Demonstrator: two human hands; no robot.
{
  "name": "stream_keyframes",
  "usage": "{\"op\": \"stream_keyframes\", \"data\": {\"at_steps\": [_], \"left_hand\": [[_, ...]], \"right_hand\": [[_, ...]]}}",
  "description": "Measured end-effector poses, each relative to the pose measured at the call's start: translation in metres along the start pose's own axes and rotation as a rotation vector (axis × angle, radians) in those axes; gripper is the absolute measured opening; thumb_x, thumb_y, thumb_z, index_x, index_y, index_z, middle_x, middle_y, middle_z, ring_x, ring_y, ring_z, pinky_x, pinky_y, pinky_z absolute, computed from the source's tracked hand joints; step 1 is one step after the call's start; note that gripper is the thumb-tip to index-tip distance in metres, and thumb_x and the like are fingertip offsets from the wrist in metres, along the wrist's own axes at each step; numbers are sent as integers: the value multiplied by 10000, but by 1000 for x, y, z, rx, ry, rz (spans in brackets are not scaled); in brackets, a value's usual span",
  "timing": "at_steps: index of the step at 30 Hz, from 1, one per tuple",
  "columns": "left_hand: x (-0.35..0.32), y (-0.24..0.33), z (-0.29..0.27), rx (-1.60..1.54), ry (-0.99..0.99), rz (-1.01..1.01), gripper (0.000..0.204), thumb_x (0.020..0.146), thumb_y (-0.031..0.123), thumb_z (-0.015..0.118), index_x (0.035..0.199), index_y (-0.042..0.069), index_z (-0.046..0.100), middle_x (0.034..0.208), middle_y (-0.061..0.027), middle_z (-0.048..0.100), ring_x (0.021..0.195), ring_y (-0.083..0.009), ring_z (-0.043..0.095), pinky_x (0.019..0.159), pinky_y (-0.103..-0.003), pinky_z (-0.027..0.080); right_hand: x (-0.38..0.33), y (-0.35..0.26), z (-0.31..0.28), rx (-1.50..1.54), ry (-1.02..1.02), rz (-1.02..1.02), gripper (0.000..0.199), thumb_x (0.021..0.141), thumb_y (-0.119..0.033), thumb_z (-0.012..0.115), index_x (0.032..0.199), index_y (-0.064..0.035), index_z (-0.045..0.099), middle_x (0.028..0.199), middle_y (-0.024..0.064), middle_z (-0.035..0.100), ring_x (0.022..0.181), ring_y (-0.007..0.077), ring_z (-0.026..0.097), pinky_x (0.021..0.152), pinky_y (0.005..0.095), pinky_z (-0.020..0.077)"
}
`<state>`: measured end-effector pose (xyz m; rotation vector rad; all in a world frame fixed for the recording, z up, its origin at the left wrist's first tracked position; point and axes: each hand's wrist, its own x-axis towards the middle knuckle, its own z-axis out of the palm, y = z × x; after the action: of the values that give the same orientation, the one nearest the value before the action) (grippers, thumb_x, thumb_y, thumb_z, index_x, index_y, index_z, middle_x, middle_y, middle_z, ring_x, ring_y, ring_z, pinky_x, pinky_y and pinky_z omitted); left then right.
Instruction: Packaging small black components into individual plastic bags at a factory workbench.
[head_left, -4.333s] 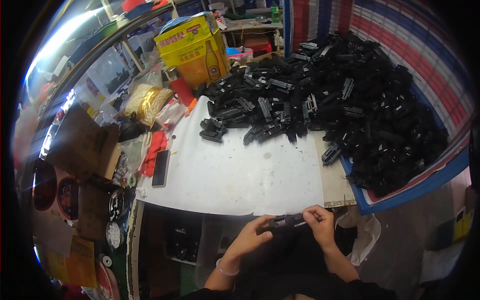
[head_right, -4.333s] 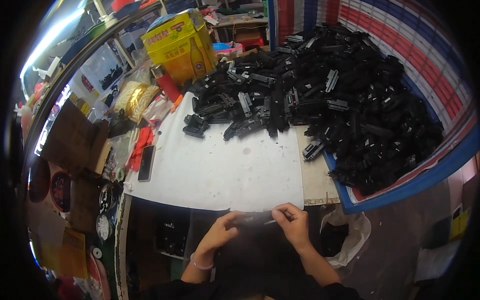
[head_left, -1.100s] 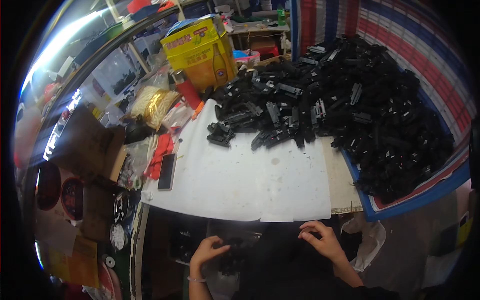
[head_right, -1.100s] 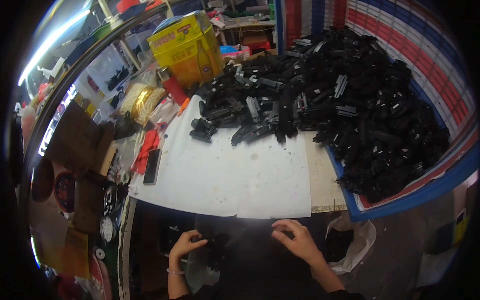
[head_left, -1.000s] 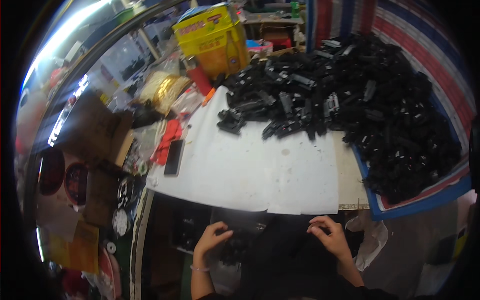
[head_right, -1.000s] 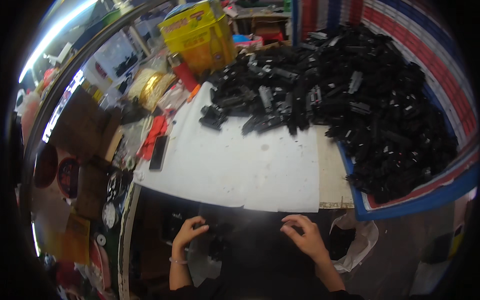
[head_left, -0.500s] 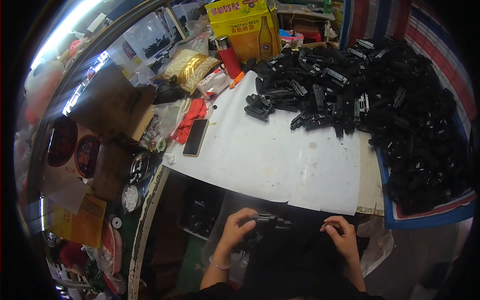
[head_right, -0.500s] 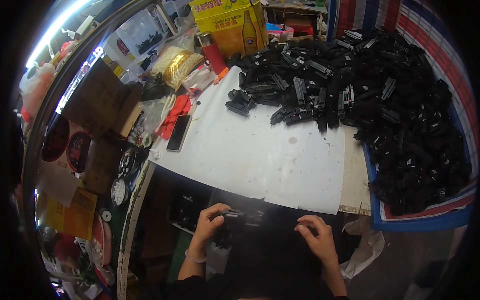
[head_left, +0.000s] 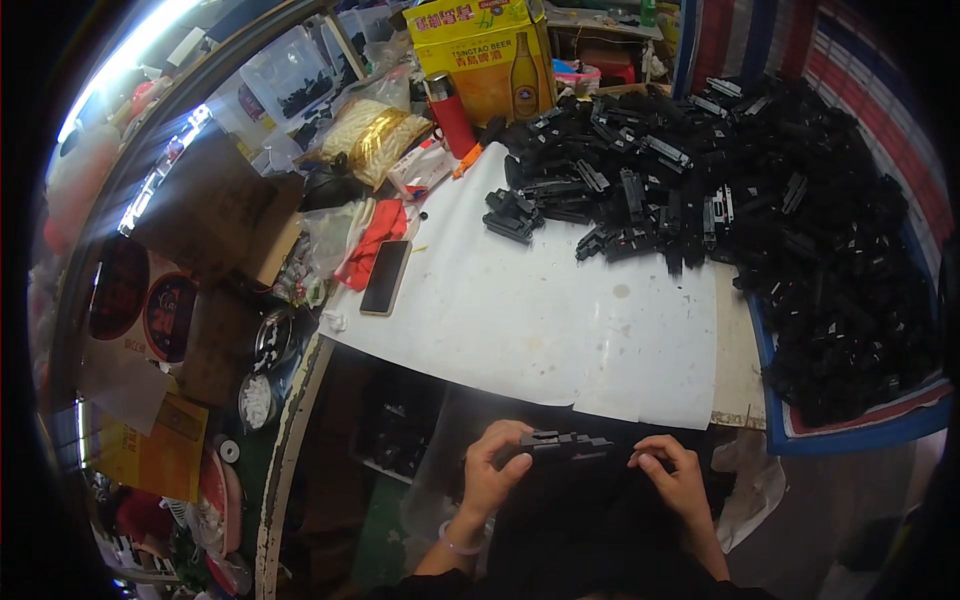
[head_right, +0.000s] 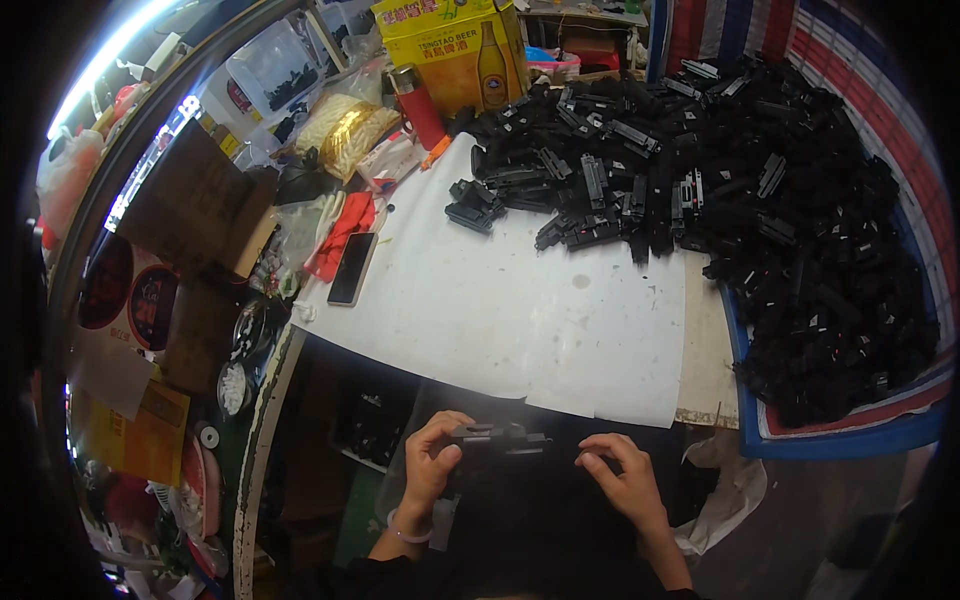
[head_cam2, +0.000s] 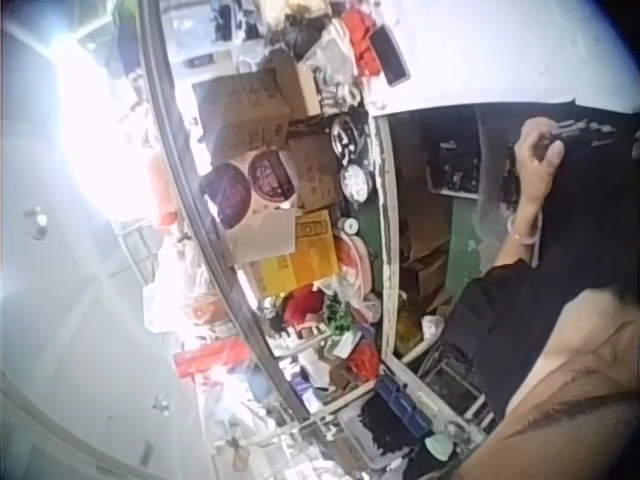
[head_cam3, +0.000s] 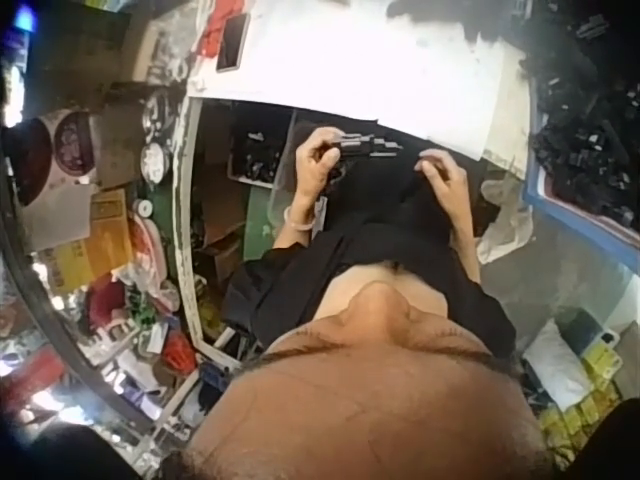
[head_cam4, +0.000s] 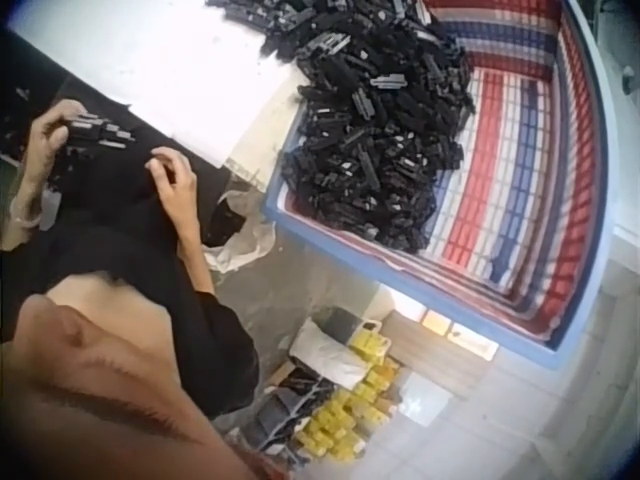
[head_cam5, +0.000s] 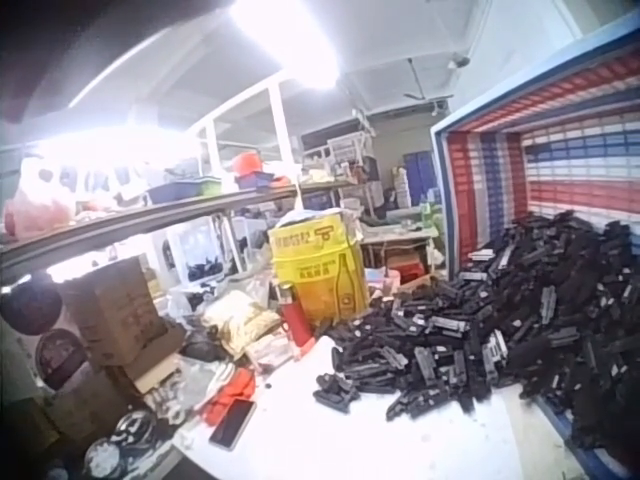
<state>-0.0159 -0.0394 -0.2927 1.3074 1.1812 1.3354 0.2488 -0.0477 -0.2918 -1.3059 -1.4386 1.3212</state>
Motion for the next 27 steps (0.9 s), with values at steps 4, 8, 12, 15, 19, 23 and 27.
{"op": "stream_keyframes", "data": {"at_steps": [4,8,12,15,19,23,27], "left_hand": [[3,4,8,38,-10,78,489,755,444,696,792,-33,592,904,-132,597,939,-229,545,848,-333,410],[9,1,-2,202,-115,122,446,725,387,722,806,-31,590,953,-155,613,970,-257,555,859,-351,417],[11,-6,-70,601,-404,-167,411,717,328,748,891,-25,628,952,-156,627,933,-274,598,818,-336,457],[25,7,-69,936,-783,-589,506,750,432,715,1025,13,649,921,-167,646,863,-306,627,777,-349,489],[60,-18,-27,539,-712,16,467,771,359,718,1093,34,621,1024,-163,630,971,-303,595,845,-356,463],[154,-33,74,661,-418,473,441,770,241,693,1146,44,573,1123,-166,576,1075,-337,518,920,-396,400],[239,-73,125,1137,39,549,408,776,233,658,1110,28,549,1186,-126,501,1222,-281,379,1018,-530,233]], "right_hand": [[-1,-3,0,1,3,-12,168,875,-98,579,1001,14,586,817,88,667,781,127,629,721,234,467],[-4,0,-5,-22,-15,40,167,867,-116,611,997,-12,617,920,105,640,834,170,654,773,279,500],[-3,3,-2,10,-8,29,181,859,-135,627,1007,-30,632,948,95,645,861,181,646,798,292,497],[0,4,-6,-104,-12,-39,173,885,-110,586,1008,10,602,867,101,659,848,162,650,770,268,495],[-4,3,-7,-140,-17,-63,190,887,-133,593,1015,7,604,878,102,660,862,163,652,774,271,496],[-10,4,-17,-193,32,-64,207,884,-153,604,1021,2,611,902,104,654,863,168,653,783,282,497],[-22,0,-17,-137,69,17,220,845,-229,641,1008,-81,645,969,71,657,922,220,604,755,311,478]]}}
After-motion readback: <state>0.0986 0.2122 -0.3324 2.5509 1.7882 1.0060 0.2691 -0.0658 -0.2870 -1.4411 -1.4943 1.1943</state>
